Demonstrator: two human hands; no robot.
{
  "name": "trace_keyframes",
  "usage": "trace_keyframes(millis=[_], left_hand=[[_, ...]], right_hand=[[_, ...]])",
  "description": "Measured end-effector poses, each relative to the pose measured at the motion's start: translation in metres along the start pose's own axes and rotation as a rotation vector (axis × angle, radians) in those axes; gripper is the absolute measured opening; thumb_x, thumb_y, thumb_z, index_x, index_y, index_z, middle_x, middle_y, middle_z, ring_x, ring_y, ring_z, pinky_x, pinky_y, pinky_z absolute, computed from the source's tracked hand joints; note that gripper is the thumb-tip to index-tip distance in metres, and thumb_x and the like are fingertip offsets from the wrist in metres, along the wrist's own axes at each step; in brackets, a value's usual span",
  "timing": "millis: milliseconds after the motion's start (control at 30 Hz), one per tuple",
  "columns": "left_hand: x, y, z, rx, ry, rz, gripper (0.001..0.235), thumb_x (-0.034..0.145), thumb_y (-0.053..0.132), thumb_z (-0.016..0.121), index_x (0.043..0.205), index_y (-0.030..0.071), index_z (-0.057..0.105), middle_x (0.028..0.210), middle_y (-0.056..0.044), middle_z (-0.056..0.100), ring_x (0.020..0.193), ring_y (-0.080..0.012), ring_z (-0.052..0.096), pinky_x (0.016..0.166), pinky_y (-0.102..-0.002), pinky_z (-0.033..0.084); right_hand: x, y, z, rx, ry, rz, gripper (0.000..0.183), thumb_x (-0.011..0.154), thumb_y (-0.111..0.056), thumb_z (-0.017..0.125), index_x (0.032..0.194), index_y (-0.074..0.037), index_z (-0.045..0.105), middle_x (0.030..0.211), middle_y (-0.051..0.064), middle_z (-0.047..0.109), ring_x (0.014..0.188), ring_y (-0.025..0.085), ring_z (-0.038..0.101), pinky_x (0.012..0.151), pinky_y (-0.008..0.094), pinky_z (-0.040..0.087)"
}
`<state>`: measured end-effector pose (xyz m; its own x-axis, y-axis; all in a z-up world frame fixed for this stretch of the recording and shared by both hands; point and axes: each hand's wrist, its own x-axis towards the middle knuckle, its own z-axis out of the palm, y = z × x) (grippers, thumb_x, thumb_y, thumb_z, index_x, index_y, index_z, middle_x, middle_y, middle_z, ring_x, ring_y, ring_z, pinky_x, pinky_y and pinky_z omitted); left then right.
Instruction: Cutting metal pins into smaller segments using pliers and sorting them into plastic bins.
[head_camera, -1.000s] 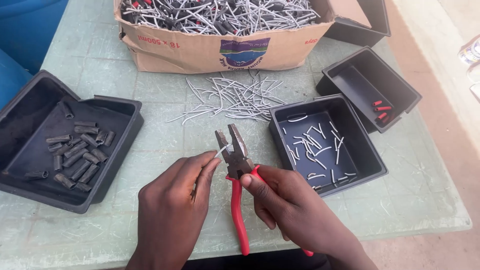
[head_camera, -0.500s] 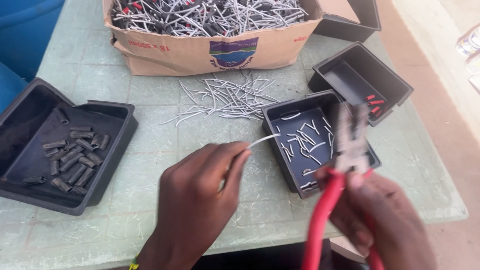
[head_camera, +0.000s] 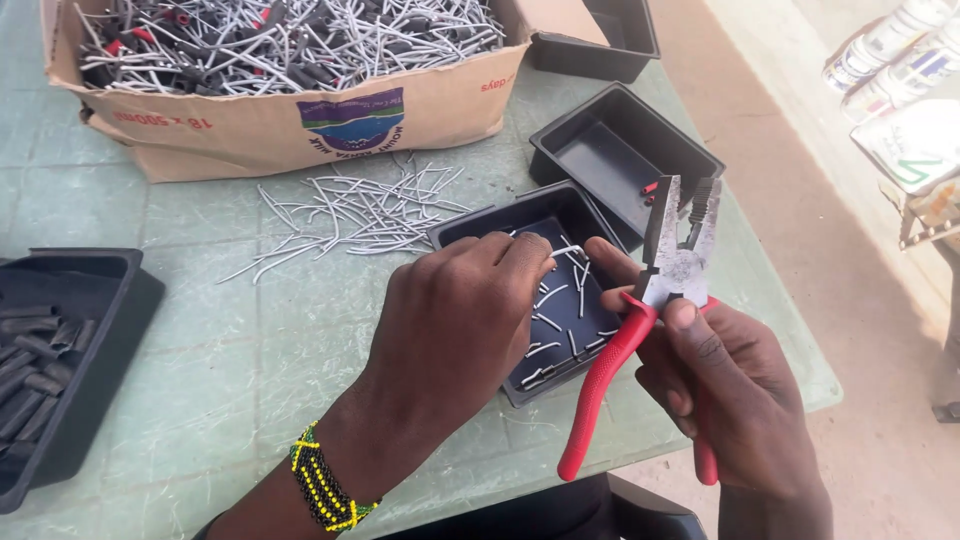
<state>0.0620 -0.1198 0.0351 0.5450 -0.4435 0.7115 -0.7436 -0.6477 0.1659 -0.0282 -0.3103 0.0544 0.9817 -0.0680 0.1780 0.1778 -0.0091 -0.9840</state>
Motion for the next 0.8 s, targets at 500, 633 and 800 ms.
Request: trace_keyframes(millis=[500,633,800], left_hand=[[0.004,-0.003,0.013,-0.114,0.078,0.066,0.022,0.103,0.017,0.071,0.084,0.015,0.060,0.068,0.000,0.059,0.063,-0.0236,0.057,0.049,-0.041,0.042],[0.003,-0.014,0.015,-0.090,0.069,0.088,0.017,0.089,-0.004,0.068,0.091,0.013,0.065,0.075,-0.002,0.062,0.071,-0.0249,0.058,0.049,-0.041,0.044],[0.000,-0.029,0.020,-0.051,0.062,0.061,0.016,0.094,-0.002,0.067,0.087,0.012,0.063,0.065,-0.001,0.058,0.073,-0.0230,0.053,0.049,-0.039,0.042]], right_hand=[[0.020,0.008,0.002,0.055,0.147,0.337,0.041,0.100,-0.029,0.058,0.110,0.006,0.076,0.059,0.000,0.031,0.045,0.007,0.029,0.036,0.018,0.017],[0.021,0.004,0.004,0.040,0.091,0.356,0.037,0.104,-0.030,0.060,0.083,0.000,0.064,0.051,-0.001,0.030,0.041,0.005,0.024,0.037,0.020,0.017],[0.021,0.006,-0.001,0.042,0.064,0.358,0.039,0.105,-0.031,0.060,0.077,-0.004,0.058,0.044,0.001,0.033,0.036,0.006,0.022,0.035,0.021,0.017]])
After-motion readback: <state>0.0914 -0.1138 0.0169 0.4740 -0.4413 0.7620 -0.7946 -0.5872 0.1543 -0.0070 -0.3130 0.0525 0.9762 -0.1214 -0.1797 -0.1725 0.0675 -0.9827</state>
